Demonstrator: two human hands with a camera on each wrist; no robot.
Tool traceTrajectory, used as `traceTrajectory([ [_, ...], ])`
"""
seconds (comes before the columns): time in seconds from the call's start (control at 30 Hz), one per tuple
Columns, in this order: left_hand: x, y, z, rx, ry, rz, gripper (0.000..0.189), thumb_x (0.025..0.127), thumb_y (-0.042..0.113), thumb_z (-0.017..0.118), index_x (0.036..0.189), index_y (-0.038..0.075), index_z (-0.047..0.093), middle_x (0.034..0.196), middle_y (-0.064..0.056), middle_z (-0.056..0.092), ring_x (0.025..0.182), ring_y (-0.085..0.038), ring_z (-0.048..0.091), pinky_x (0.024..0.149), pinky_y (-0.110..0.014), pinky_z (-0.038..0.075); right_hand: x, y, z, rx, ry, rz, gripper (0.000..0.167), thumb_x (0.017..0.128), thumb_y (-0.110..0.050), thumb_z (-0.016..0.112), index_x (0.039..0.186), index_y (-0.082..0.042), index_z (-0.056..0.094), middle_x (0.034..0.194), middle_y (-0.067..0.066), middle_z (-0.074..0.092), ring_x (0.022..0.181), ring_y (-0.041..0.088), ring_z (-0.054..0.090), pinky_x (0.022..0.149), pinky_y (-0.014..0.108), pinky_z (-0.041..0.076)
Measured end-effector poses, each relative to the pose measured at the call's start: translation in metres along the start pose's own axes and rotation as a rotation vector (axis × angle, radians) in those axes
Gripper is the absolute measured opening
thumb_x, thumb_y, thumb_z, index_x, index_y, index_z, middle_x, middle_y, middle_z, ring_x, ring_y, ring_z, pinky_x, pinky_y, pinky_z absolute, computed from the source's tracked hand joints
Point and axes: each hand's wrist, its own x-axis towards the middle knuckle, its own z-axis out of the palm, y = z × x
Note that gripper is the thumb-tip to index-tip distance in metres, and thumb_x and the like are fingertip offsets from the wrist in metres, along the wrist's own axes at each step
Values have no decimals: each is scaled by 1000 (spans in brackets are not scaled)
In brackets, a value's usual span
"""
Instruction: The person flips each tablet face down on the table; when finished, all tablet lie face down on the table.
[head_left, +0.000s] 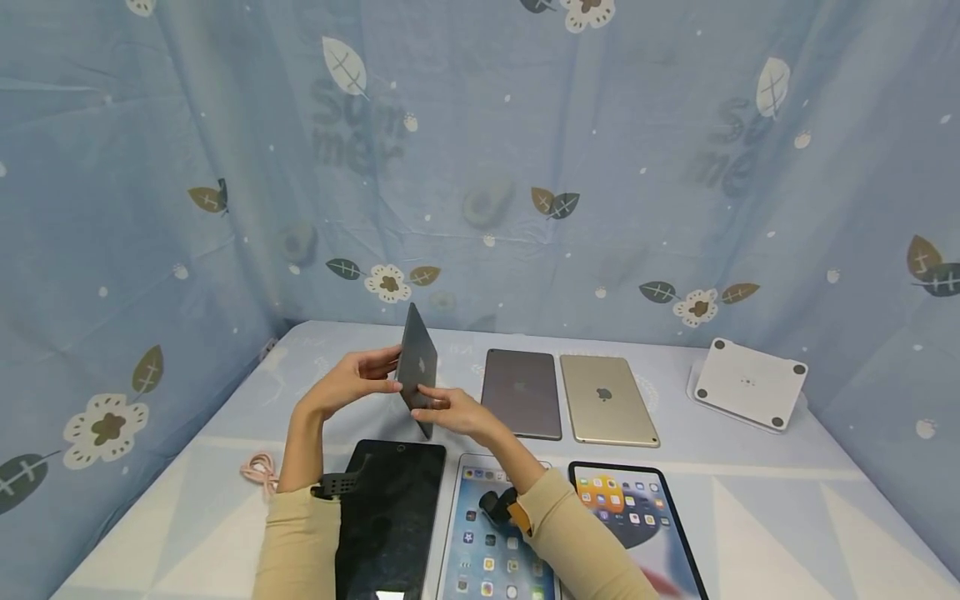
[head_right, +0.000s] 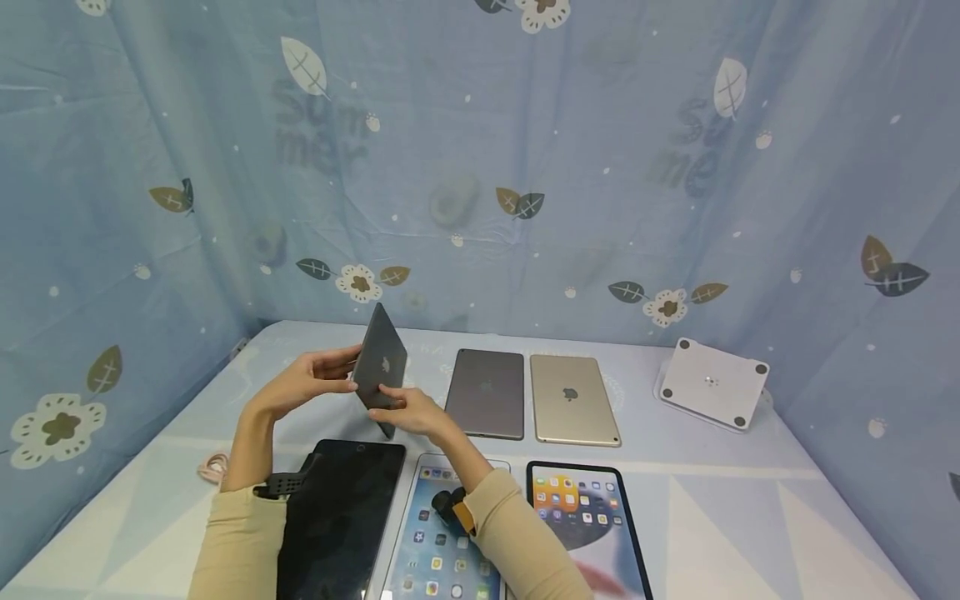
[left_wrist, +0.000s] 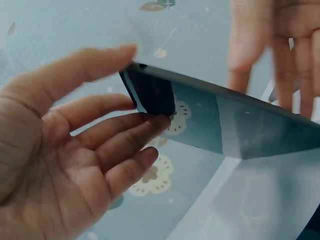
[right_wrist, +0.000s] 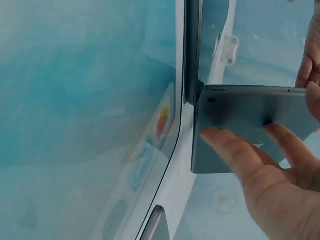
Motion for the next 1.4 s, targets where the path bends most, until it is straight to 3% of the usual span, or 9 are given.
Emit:
traceTrajectory([
  [0.3, -7, 0, -5, 103, 42, -57, 79, 81, 6, 75, 146, -7, 31, 151, -27, 31, 138, -42, 32, 103, -56, 40, 2, 0, 4, -247, -68, -3, 63, 95, -29, 60, 150, -17, 33, 143, 25, 46, 129, 37, 48, 101, 49, 45],
  [0.63, -5, -6, -4, 245, 91, -88, 81, 76, 4, 78, 143, -10, 35, 144, -30, 41, 131, -44, 44, 97, -52, 48, 0, 1, 5, -430, -41, -45, 57, 95, -21, 58, 148, -11, 38, 144, 23, 46, 124, 34, 52, 97, 43, 46],
  [0.73, -4, -10, -3, 288, 89, -113, 79, 76, 3, 79, 142, -11, 36, 141, -30, 44, 129, -43, 47, 96, -49, 50, -2, 0, 5, -470, -29, -30, 54, 94, -18, 57, 145, -8, 42, 143, 22, 47, 96, 26, 60, 79, 33, 48],
  [0.83, -3, -14, -1, 306, 89, -137, 78, 76, 2, 78, 140, -13, 37, 138, -31, 48, 127, -43, 49, 94, -48, 51, -4, -2, 4, -499, -24, -2, 52, 94, -18, 57, 144, -7, 44, 142, 21, 49, 60, 15, 42, 60, 26, 36],
  [0.9, -1, -16, 1, 312, 90, -149, 77, 76, 1, 78, 140, -14, 38, 135, -31, 50, 124, -43, 52, 94, -48, 51, -5, -3, 4, -509, -27, 14, 51, 95, -18, 56, 143, -6, 44, 143, 20, 48, 52, 13, 29, 55, 25, 31],
  [1.1, 3, -25, 7, 381, 114, -210, 80, 73, 4, 81, 138, -15, 39, 132, -31, 54, 120, -42, 56, 94, -48, 50, -7, -4, 1, -538, -22, 30, 46, 96, -19, 55, 140, -4, 49, 138, 20, 53, 45, 8, 22, 49, 23, 29],
  [1.13, 5, -27, 8, 390, 118, -217, 80, 73, 5, 82, 138, -15, 39, 132, -31, 54, 120, -42, 56, 94, -48, 50, -7, -4, 0, -535, -20, 36, 46, 96, -19, 55, 139, -4, 49, 126, 19, 63, 43, 7, 19, 47, 22, 28],
  [1.23, 8, -32, 11, 419, 117, -233, 80, 71, 4, 82, 136, -17, 41, 127, -32, 57, 115, -41, 59, 91, -47, 52, -9, -3, -2, -531, -17, 30, 44, 96, -18, 55, 137, -2, 51, 117, 19, 67, 41, 6, 18, 45, 21, 27],
  [1.4, 11, -39, 15, 519, 101, -257, 73, 66, 5, 84, 127, -18, 51, 112, -30, 66, 100, -35, 66, 86, -46, 53, -11, 0, -4, -515, -28, 14, 40, 97, -17, 53, 132, 1, 56, 129, 21, 61, 42, 6, 19, 52, 23, 32],
])
